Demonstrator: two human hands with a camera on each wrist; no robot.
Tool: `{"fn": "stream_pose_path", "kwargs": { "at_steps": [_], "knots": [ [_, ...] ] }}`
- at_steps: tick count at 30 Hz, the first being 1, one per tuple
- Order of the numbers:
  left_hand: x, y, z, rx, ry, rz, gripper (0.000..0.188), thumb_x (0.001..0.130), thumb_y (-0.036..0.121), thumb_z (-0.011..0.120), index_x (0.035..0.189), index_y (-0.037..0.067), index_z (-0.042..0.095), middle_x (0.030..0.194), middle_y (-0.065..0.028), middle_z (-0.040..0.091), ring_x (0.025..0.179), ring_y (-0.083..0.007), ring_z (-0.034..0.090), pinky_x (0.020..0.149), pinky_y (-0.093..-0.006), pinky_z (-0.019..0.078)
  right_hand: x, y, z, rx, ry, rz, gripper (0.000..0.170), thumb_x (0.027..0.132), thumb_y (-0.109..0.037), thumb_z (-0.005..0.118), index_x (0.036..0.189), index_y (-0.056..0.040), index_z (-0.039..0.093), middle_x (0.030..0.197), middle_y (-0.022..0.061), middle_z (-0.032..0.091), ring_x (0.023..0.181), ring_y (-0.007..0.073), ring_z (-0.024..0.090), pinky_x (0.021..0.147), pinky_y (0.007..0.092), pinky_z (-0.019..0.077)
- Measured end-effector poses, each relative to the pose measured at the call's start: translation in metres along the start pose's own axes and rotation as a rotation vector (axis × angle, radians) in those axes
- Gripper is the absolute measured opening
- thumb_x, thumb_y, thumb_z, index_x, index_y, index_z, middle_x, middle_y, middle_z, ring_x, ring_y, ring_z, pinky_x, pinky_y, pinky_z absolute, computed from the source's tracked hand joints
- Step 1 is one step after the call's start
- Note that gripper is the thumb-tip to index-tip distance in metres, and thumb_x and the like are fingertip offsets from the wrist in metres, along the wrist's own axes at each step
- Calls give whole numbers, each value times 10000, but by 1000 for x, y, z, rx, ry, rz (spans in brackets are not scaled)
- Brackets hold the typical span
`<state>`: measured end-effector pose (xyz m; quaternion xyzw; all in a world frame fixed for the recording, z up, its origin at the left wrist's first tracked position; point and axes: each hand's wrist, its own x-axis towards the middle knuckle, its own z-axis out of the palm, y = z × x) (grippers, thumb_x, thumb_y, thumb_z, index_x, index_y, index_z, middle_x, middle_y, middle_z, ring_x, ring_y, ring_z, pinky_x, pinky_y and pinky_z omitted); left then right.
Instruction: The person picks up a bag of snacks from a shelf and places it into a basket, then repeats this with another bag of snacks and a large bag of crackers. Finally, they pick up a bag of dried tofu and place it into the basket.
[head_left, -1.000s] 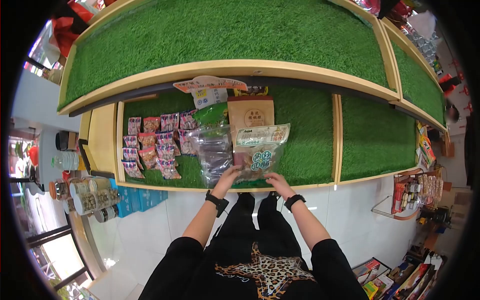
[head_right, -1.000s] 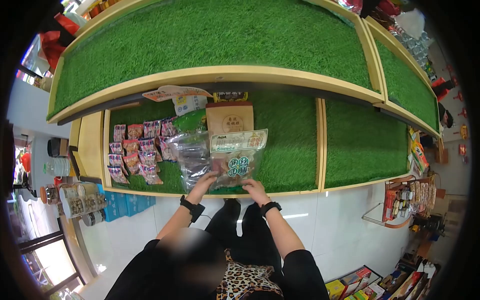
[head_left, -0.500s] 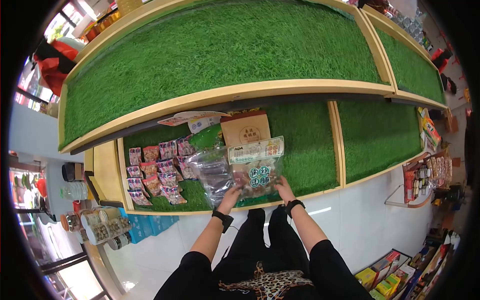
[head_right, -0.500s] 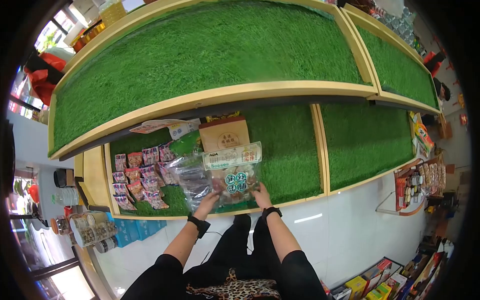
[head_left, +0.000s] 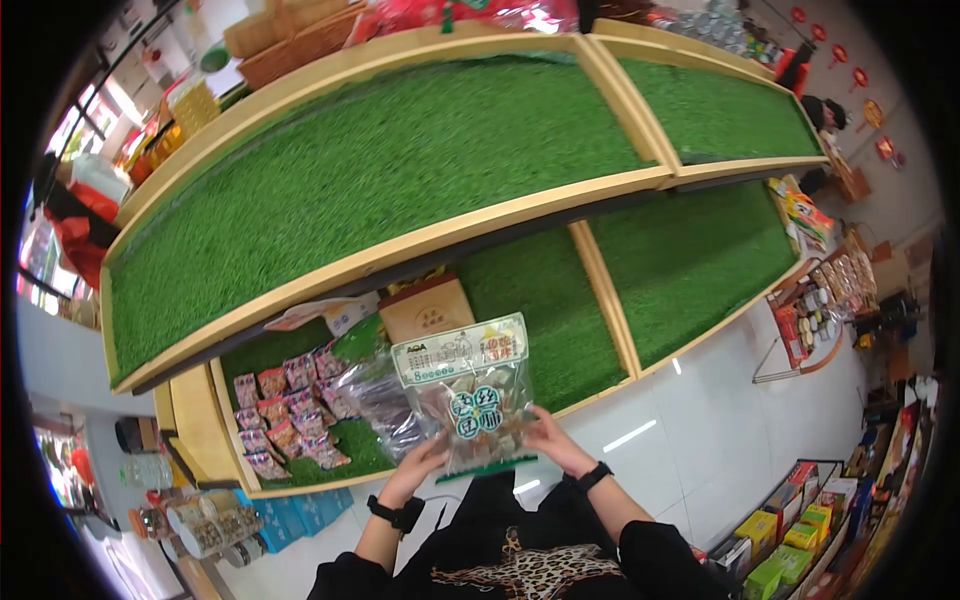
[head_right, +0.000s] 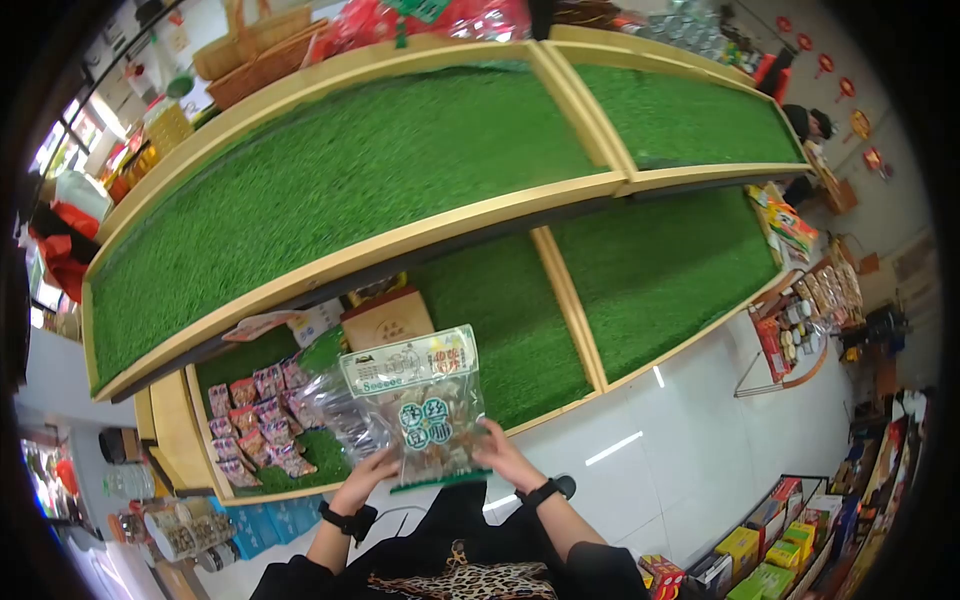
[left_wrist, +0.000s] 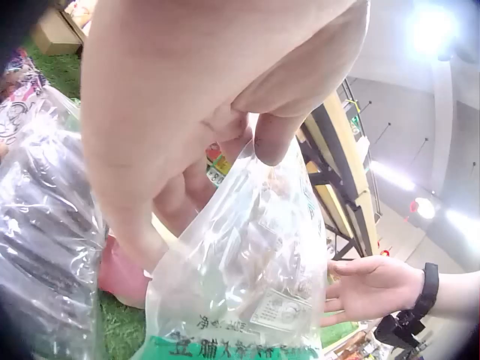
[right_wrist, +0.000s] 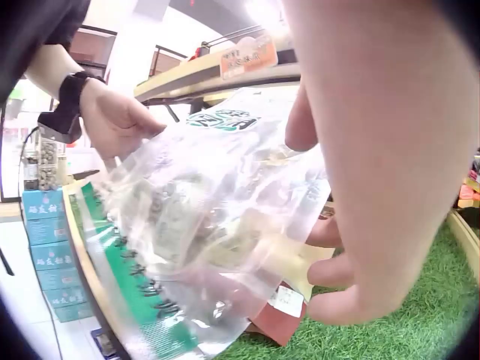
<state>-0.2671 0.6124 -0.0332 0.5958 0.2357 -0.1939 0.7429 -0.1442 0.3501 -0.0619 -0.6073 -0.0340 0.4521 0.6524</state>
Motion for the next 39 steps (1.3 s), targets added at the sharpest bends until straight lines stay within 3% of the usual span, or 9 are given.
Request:
{"fn": "stream_pose_path", "kwargs": {
  "at_steps": [2,6,8,12,15,22,26,33,39],
  "knots": [
    [-4,18,24,30,-65,-42,629,833,223,603,1364,48,315,1113,-60,537,944,-110,517,813,-242,416,-28,-4,-13,0,-1,48,736,804,-72,581,1400,-86,149,1262,187,404,1113,217,445,925,325,384],
    [18,22,77,92,-244,-71,710,808,151,622,1395,55,234,1204,-78,489,885,-106,526,774,-232,418,-89,2,-35,4,147,-8,713,817,-28,533,1410,-88,142,1284,213,384,1061,200,483,910,297,395],
    [24,32,110,51,-377,-20,729,806,84,612,1404,56,197,1233,-72,470,939,-112,518,817,-239,416,-116,7,-54,99,216,-9,731,811,-54,562,1411,-79,146,1317,211,343,1161,220,403,924,308,371],
    [40,30,162,-33,-488,-43,733,807,35,598,1403,39,171,1252,-81,466,1094,-140,468,939,-268,371,-174,6,-92,445,350,-173,633,811,-33,544,1376,-68,260,1244,157,447,1091,173,472,890,269,394],
    [43,29,209,-5,-479,-43,728,798,25,605,1398,33,193,1263,-76,456,1095,-136,465,933,-266,374,-203,11,-110,556,402,-301,585,816,-26,531,1354,-65,307,1188,119,495,1030,154,507,865,267,408],
    [43,22,300,26,-581,17,749,784,0,612,1398,20,182,1350,-82,359,1140,-140,427,953,-265,358,-276,30,-161,679,390,-244,580,838,-23,529,1356,-65,270,1201,80,493,1050,158,516,874,282,443],
    [26,11,344,15,-511,67,751,785,2,611,1402,27,182,1328,-70,389,1085,-133,464,937,-267,363,-312,16,-195,661,339,-121,547,828,1,522,1331,-15,308,1175,92,514,993,152,549,848,281,458],
    [-9,-8,357,40,-566,4,705,821,19,577,1413,93,202,1272,-70,456,1027,-107,478,912,-256,370,-333,12,-214,501,196,49,516,808,-20,559,1286,-4,366,1171,84,525,1005,160,539,862,293,437],
    [-36,-15,325,-28,-551,150,687,835,52,570,1412,89,199,1330,-97,405,1114,-134,435,962,-287,343,-316,29,-173,397,335,-90,490,784,43,536,1252,4,399,1122,107,550,992,194,553,841,298,445]
  ]
}}
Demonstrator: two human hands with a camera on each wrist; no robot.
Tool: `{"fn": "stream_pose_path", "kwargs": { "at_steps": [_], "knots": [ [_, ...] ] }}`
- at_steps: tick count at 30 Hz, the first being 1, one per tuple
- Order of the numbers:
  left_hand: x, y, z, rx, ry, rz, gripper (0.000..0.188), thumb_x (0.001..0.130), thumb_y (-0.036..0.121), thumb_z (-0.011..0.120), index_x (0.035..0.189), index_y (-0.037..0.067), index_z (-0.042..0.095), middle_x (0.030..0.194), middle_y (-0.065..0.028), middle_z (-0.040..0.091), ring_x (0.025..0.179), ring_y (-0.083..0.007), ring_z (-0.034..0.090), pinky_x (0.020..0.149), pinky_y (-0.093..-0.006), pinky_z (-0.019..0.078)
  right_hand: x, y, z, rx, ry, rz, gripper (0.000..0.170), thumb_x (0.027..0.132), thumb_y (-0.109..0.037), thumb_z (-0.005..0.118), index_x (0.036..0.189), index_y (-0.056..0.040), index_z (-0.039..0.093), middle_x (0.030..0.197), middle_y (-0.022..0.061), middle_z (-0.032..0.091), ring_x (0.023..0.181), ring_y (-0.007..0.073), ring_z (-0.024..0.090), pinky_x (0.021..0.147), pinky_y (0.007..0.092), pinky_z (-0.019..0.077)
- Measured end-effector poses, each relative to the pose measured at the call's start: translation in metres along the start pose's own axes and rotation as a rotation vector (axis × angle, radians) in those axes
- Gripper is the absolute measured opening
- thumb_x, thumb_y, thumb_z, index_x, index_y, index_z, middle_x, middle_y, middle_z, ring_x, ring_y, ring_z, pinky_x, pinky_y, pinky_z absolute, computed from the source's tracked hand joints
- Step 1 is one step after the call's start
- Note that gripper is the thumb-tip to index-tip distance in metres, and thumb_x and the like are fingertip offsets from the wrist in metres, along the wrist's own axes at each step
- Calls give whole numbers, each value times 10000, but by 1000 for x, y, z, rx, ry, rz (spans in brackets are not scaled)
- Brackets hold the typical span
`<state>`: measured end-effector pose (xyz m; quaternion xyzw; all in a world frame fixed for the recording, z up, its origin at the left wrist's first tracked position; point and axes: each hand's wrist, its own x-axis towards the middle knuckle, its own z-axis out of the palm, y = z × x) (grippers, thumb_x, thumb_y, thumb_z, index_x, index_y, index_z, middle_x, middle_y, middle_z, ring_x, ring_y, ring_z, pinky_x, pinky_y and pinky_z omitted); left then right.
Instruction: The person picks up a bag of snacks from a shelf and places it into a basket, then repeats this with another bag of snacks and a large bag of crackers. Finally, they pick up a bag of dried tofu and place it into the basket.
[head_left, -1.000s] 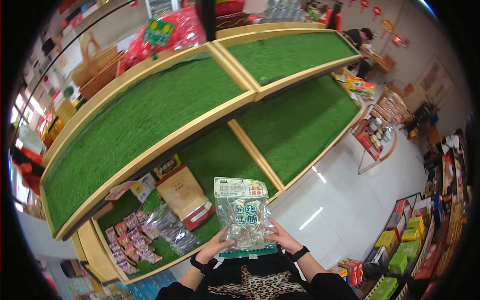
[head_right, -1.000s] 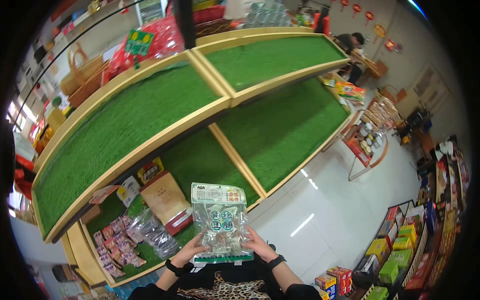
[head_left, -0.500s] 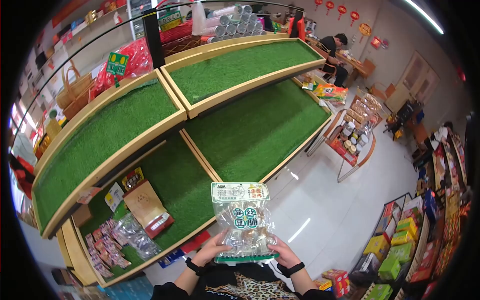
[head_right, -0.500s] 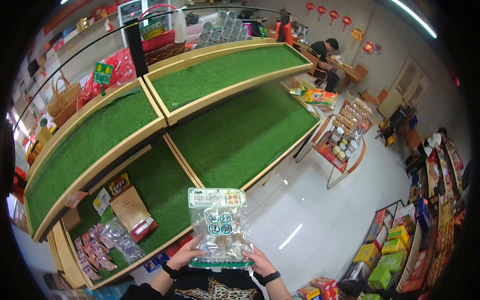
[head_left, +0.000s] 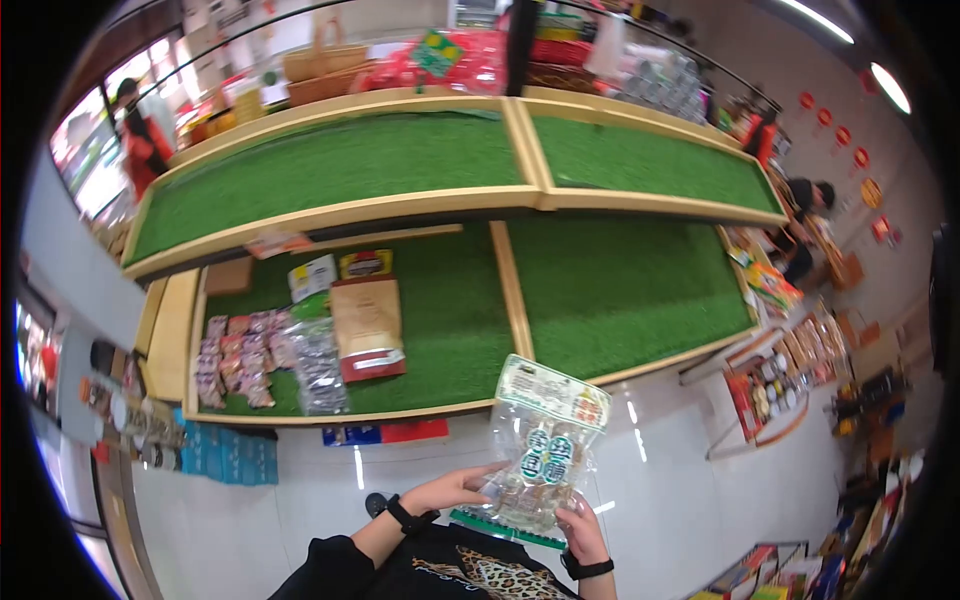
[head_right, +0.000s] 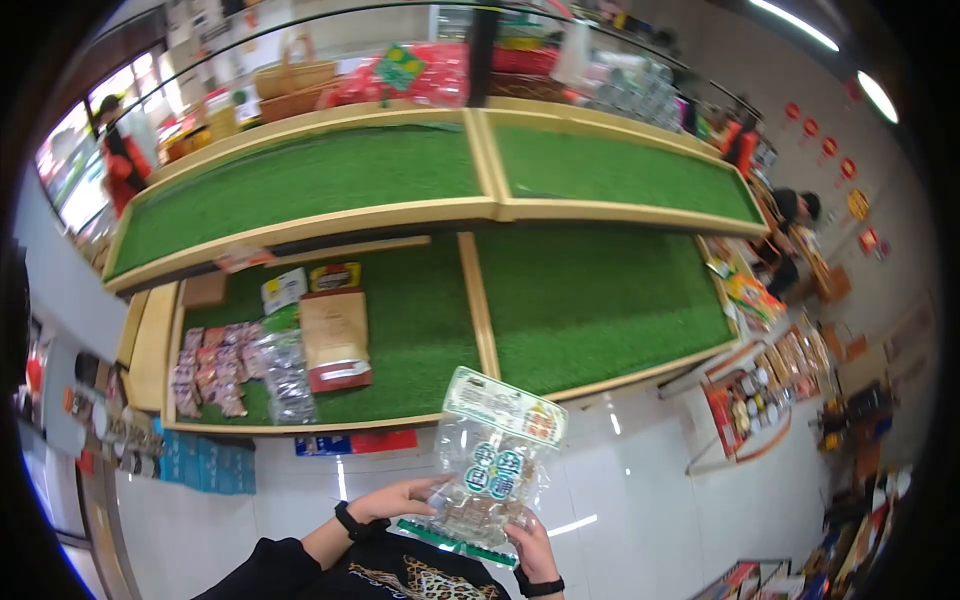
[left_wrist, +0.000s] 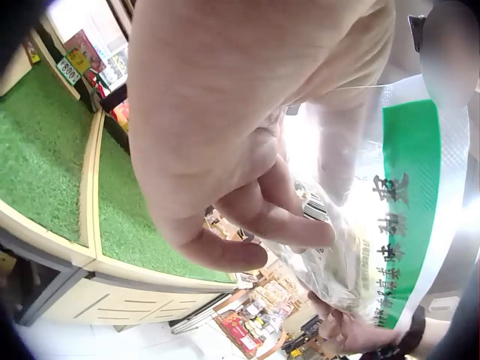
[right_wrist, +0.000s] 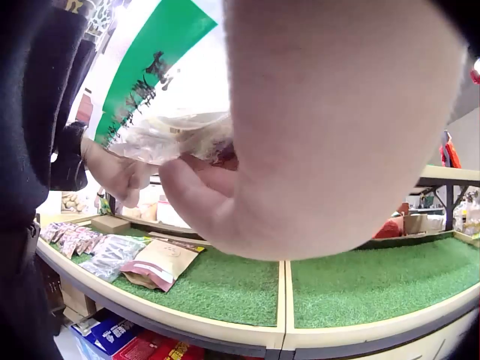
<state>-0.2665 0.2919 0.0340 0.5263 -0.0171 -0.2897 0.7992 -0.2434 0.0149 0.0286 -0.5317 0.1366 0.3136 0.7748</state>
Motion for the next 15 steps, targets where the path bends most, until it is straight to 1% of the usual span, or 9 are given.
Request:
{"fn": "stream_pose_path", "kwargs": {
  "at_steps": [2,3,4,6,7,9,10,13,15],
  "knots": [
    [-27,9,-5,104,38,54,691,823,48,579,1409,89,213,1357,-85,374,1155,-131,395,987,-294,315,3,12,23,-18,-51,3,492,776,53,532,1248,12,398,1114,116,557,1002,203,550,849,307,442],
    [-45,10,-11,97,71,45,688,817,61,587,1403,75,226,1386,-87,338,1201,-134,356,1005,-301,295,3,18,38,-12,-69,-9,490,777,53,532,1246,16,397,1116,115,558,1003,205,550,855,311,439],
    [-65,7,-18,88,112,61,688,817,61,587,1403,75,226,1386,-87,338,1201,-134,356,1005,-301,295,4,25,54,-6,-87,-20,487,777,53,531,1245,20,396,1117,113,559,1003,207,550,860,316,436],
    [-106,-2,-35,260,241,188,709,816,126,614,1404,81,221,1350,-124,386,1190,-172,388,1006,-302,292,9,39,88,-52,-165,-5,478,778,43,538,1237,24,405,1126,111,556,1003,205,549,866,316,429],
    [-128,-7,-44,254,279,199,709,816,126,614,1404,81,221,1350,-124,386,1190,-172,388,1006,-302,292,11,45,108,-119,-213,-15,474,777,38,543,1232,24,412,1128,110,556,1003,201,549,865,313,428],
    [-170,-17,-60,211,373,208,713,811,172,630,1393,53,236,1381,-140,341,1220,-199,366,1022,-319,273,14,57,150,-230,-283,-24,465,775,19,560,1221,25,429,1127,104,558,995,183,549,859,299,424],
    [-191,-22,-69,207,401,216,713,811,172,630,1393,53,236,1381,-140,341,1220,-199,366,1022,-319,273,16,66,170,-241,-308,-15,465,775,19,560,1221,25,429,1127,104,558,995,183,549,859,299,424],
    [-254,-27,-87,109,510,256,687,821,184,622,1383,36,254,1384,-128,337,1214,-193,375,1012,-323,290,15,96,230,-322,-416,-8,447,779,6,574,1206,35,447,1100,97,570,976,166,550,844,279,424],
    [-296,-20,-94,-6,587,211,651,836,197,611,1372,32,280,1356,-141,370,1171,-184,423,976,-310,338,13,115,264,-352,-479,24,446,778,4,578,1203,38,446,1092,97,573,972,164,551,839,277,426]
  ]
}}
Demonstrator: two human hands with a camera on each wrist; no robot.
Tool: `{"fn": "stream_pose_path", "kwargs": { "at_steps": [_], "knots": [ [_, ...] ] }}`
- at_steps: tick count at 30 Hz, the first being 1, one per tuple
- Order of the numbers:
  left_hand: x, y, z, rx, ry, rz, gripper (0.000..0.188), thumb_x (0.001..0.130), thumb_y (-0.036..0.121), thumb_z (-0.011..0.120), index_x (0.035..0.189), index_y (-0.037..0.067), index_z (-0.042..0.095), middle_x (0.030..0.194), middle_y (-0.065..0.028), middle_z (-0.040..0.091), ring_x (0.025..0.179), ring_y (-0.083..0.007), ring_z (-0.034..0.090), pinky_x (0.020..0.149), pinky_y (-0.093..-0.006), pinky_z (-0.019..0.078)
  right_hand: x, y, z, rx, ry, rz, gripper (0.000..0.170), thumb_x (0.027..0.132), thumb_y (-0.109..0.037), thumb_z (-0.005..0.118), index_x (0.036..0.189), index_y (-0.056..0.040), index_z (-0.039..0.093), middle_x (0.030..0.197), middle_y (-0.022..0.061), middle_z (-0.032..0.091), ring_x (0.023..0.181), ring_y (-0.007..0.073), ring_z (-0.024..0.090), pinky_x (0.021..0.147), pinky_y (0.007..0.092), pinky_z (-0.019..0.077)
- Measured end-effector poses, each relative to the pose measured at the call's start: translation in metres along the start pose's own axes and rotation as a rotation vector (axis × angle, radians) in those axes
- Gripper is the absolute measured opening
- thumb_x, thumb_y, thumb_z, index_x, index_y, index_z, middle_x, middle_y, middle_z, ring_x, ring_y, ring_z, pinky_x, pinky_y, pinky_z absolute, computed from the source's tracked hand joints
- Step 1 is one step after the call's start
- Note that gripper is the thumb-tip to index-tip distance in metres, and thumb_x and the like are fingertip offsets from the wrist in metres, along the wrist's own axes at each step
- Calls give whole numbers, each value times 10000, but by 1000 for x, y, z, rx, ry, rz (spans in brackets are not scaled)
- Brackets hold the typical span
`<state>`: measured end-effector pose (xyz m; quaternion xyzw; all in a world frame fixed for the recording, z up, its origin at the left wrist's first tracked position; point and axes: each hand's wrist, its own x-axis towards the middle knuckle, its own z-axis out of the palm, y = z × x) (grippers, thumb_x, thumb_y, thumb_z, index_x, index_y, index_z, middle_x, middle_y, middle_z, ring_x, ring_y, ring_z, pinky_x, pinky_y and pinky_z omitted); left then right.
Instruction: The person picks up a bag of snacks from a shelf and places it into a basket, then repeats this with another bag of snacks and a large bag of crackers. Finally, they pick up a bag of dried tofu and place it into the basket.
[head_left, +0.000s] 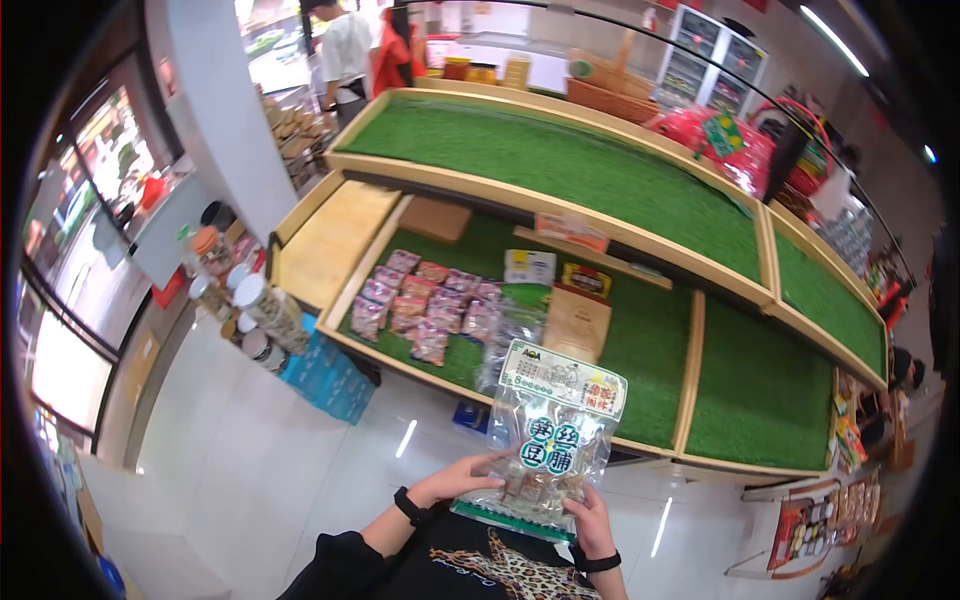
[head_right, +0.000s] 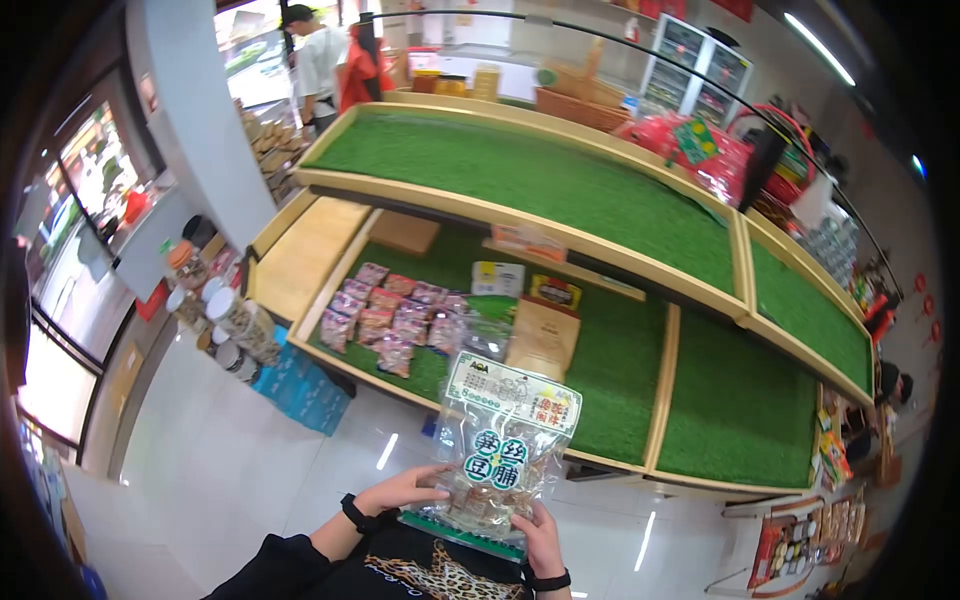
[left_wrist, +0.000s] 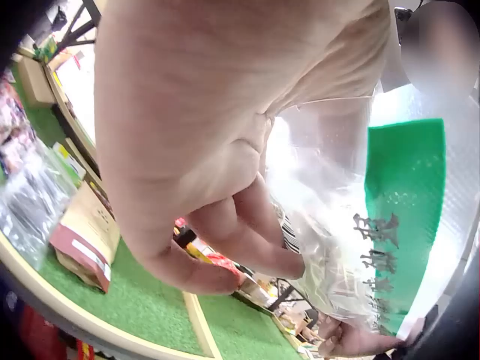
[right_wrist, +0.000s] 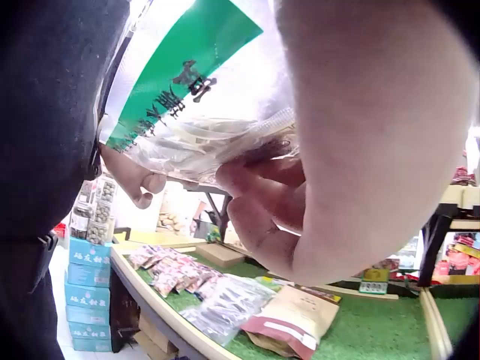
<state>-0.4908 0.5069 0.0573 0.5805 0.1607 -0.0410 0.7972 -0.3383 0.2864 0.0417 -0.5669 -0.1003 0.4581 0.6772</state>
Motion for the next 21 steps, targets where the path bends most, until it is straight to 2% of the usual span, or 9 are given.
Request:
{"fn": "stream_pose_path", "kwargs": {
  "at_steps": [1,3,4,6,9,11,15,21],
  "knots": [
    [-15,0,-12,-9,30,8,651,836,197,611,1372,32,280,1356,-141,370,1171,-184,423,976,-310,338,7,4,16,-13,-49,7,445,778,3,582,1200,41,446,1083,97,575,968,162,551,834,275,427],
    [-43,-1,-37,-25,109,-68,634,845,212,608,1350,-13,298,1262,-152,471,1093,-171,486,922,-292,388,19,8,47,-58,-113,46,456,776,1,593,1203,46,440,1078,93,575,956,159,555,825,272,431],
    [-57,-7,-46,-35,138,-62,634,845,212,608,1350,-13,298,1262,-152,471,1093,-171,486,922,-292,388,24,9,60,-101,-140,81,462,780,-10,603,1206,57,438,1089,99,573,957,156,556,823,266,434],
    [-82,-25,-57,-61,303,17,626,845,229,613,1320,-61,324,1137,-143,564,1008,-160,530,876,-278,413,34,13,84,-160,-191,127,469,785,-21,614,1210,68,436,1100,106,571,958,153,556,820,260,437],
    [-114,-38,-65,-112,469,29,606,838,225,622,1288,-85,360,1066,-125,601,979,-151,544,849,-273,421,52,12,117,-318,-286,181,495,788,-46,628,1224,71,425,1106,103,565,961,141,547,813,253,437],
    [-132,-52,-70,-165,547,48,589,832,215,630,1275,-83,382,1047,-122,608,961,-146,551,838,-268,424,62,9,141,-362,-469,209,525,786,-70,645,1235,73,412,1104,107,562,955,138,545,805,249,439],
    [-154,-47,-75,-257,738,72,541,813,182,651,1233,-84,438,983,-113,630,903,-132,571,812,-254,432,89,21,169,-429,-586,223,540,789,-78,646,1245,71,398,1086,98,565,932,126,548,785,247,448],
    [-169,-31,-98,-260,995,82,510,804,173,659,1202,-85,475,944,-109,643,858,-114,575,796,-246,438,136,29,216,-411,-724,365,542,794,-99,654,1251,48,402,1048,53,578,870,91,548,738,233,453]
  ]
}}
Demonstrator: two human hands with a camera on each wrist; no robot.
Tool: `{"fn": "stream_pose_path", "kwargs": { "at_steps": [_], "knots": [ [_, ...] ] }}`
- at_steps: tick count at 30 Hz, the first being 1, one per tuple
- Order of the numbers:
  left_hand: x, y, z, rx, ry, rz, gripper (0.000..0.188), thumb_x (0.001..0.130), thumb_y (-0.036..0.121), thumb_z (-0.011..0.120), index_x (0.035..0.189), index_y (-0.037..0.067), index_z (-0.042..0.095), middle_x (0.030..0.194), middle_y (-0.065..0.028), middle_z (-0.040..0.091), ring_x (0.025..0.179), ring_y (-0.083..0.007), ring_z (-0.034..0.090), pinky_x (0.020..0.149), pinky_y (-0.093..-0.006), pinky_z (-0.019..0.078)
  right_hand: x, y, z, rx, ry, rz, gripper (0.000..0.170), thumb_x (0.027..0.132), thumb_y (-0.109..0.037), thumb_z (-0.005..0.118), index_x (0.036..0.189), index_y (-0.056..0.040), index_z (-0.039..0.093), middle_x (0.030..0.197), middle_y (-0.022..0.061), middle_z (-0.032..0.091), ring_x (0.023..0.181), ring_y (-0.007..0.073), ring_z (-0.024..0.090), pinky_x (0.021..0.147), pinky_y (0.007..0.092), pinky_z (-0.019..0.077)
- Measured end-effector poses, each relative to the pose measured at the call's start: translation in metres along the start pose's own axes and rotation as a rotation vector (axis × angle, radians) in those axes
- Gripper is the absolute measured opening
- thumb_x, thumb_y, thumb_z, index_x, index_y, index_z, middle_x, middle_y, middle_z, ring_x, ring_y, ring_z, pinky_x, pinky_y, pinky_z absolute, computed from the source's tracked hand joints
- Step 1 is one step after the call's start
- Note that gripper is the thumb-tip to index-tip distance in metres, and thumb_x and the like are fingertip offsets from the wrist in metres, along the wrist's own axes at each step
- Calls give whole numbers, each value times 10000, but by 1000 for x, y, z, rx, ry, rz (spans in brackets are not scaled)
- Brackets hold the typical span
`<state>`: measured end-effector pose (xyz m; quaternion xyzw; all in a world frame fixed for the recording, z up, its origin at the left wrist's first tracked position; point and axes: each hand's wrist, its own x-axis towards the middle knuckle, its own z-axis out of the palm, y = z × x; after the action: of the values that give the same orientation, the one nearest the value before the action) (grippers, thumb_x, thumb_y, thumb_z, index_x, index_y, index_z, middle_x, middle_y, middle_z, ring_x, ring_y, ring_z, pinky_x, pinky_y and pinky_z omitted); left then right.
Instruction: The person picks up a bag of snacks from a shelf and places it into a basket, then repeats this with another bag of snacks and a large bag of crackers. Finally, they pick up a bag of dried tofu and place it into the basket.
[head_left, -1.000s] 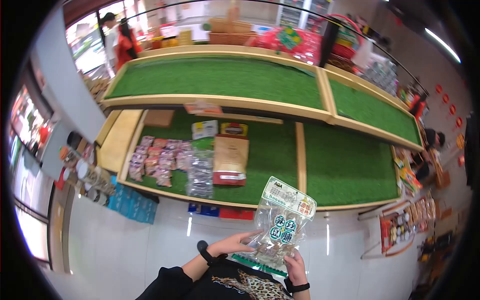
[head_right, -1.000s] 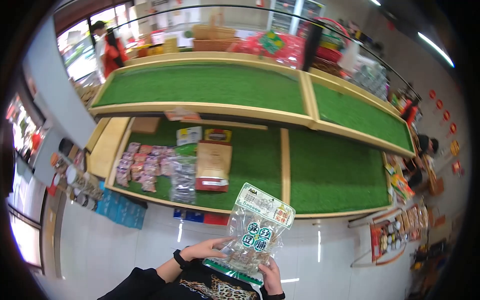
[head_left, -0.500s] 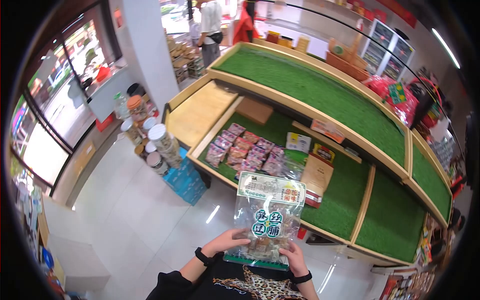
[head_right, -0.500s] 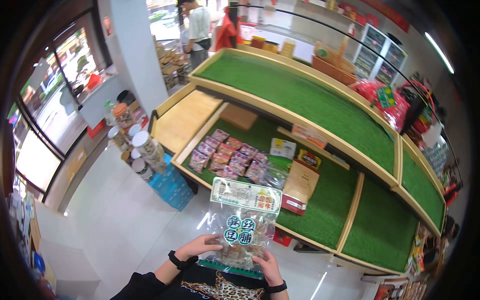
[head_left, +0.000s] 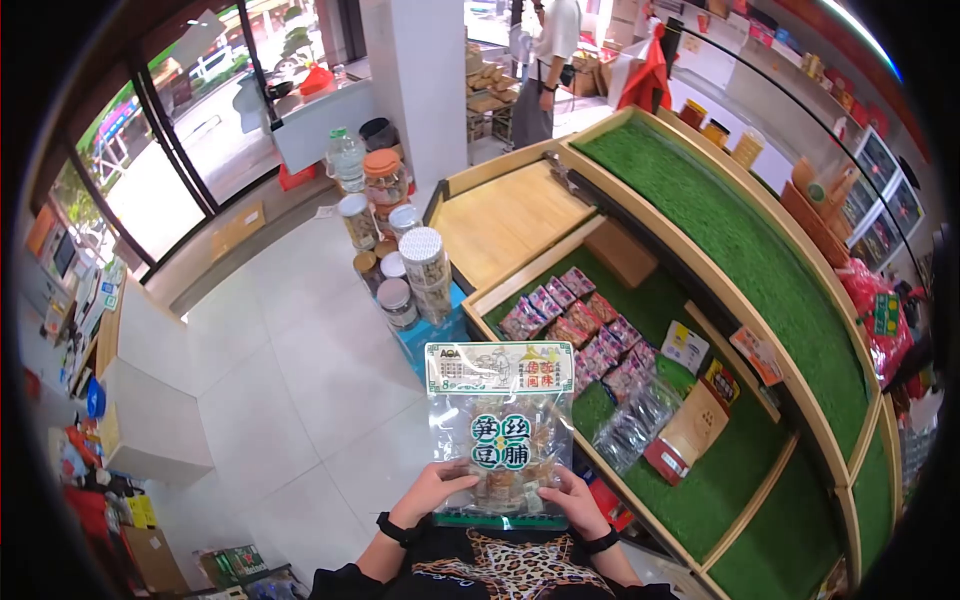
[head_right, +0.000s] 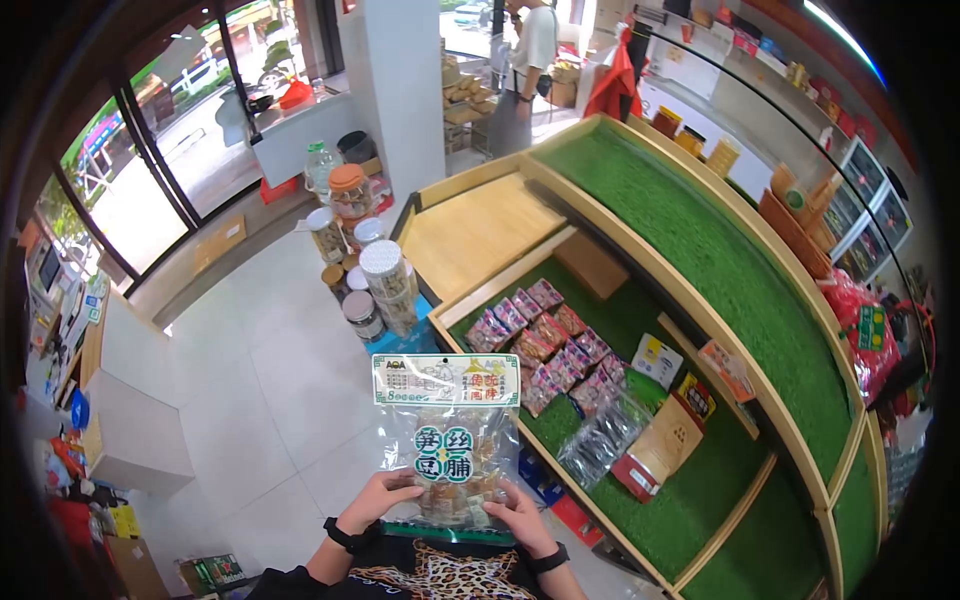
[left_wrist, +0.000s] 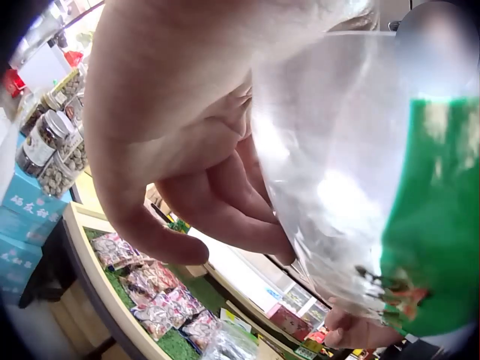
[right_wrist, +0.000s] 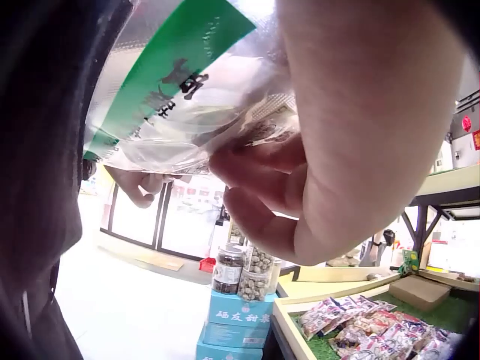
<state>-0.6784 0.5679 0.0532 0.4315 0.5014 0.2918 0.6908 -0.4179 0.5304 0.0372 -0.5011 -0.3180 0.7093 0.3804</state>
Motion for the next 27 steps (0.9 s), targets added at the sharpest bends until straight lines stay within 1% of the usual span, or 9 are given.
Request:
{"fn": "stream_pose_path", "kwargs": {
  "at_steps": [3,7,10,13,15,18,21,25,27],
  "knots": [
    [19,15,-10,51,42,39,515,806,178,657,1207,-86,470,940,-112,644,868,-114,574,798,-248,440,32,-24,-2,-134,-68,-46,525,795,-86,648,1249,36,412,1054,45,575,865,84,547,737,223,450],
    [52,50,-9,48,108,63,512,806,183,655,1202,-87,474,940,-118,643,873,-113,573,801,-250,440,64,-80,1,-79,-108,-98,453,795,-64,636,1200,26,455,1035,44,579,882,84,543,759,223,443],
    [83,64,-8,33,109,109,526,801,200,660,1197,-94,476,935,-116,645,878,-132,580,801,-257,440,97,-88,-22,-108,-105,-144,417,790,-63,638,1167,15,476,1014,35,584,869,84,543,755,226,440],
    [105,83,-2,75,139,162,523,794,216,663,1217,-37,489,936,-125,649,874,-146,586,802,-266,439,119,-97,-40,-72,-121,-150,391,783,-62,644,1137,7,491,978,22,588,844,80,539,735,226,435],
    [110,106,2,305,112,96,520,792,234,661,1244,41,491,948,-135,650,887,-156,589,807,-279,440,139,-99,-51,-70,-124,-113,391,783,-51,639,1141,9,492,960,18,591,844,81,538,733,223,430],
    [117,97,-1,275,91,118,482,805,228,640,1246,91,500,969,-138,647,894,-149,588,811,-292,441,145,-106,-55,-72,-143,-64,408,784,-45,637,1158,13,484,958,21,592,848,85,541,740,224,429],
    [122,93,-7,187,65,161,475,808,219,637,1229,42,506,968,-133,647,842,-128,571,776,-280,449,155,-105,-55,-111,-126,-64,428,785,-40,633,1177,18,471,962,27,592,854,90,544,745,227,430],
    [133,100,-27,227,31,146,444,830,200,604,1243,74,499,1000,-122,645,903,-137,583,807,-298,442,169,-110,-39,-36,-105,-34,401,775,-7,626,1151,5,486,930,-12,558,806,69,506,705,216,412],
    [141,102,-42,255,19,258,439,838,213,601,1229,41,501,993,-146,643,843,-132,581,778,-266,445,181,-104,-34,-40,-83,-47,389,779,-3,616,1148,-2,493,929,-7,564,801,71,508,703,217,413]
  ]
}}
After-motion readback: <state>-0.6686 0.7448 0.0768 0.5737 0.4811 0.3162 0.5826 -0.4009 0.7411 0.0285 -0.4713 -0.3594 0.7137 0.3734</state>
